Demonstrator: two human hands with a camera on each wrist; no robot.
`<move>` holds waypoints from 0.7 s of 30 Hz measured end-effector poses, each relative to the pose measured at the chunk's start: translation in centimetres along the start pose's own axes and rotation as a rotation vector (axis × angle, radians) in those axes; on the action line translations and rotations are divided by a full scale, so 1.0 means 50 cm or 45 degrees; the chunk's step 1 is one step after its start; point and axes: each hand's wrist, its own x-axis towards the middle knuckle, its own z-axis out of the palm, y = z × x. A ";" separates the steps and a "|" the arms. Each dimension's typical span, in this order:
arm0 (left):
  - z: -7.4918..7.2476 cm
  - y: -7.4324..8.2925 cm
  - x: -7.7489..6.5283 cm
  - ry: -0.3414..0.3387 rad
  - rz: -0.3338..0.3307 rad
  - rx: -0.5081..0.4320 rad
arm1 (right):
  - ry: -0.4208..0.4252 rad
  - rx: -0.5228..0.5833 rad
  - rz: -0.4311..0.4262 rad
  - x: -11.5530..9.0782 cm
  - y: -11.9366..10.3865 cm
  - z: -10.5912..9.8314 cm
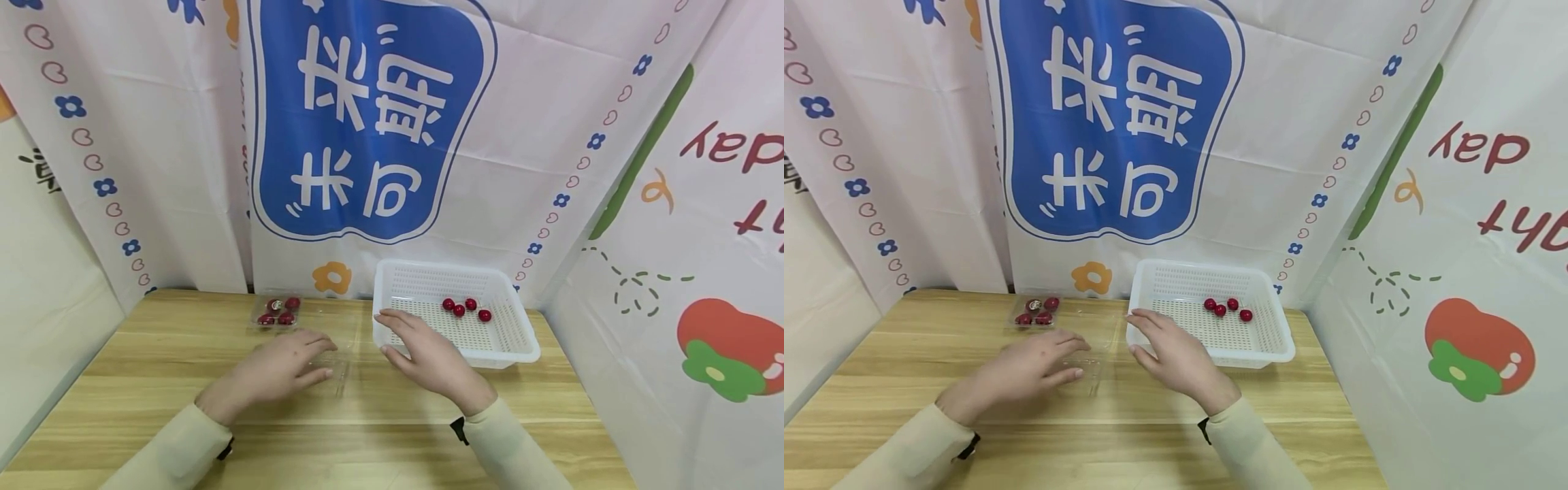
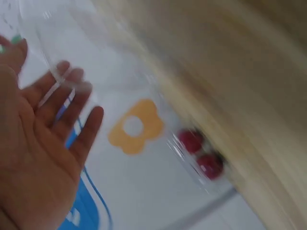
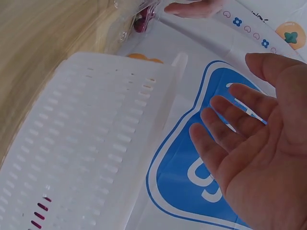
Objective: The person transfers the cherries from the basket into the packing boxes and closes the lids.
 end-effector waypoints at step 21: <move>0.023 -0.059 -0.019 -0.325 0.027 -0.095 | 0.025 -0.013 0.071 -0.016 0.068 -0.017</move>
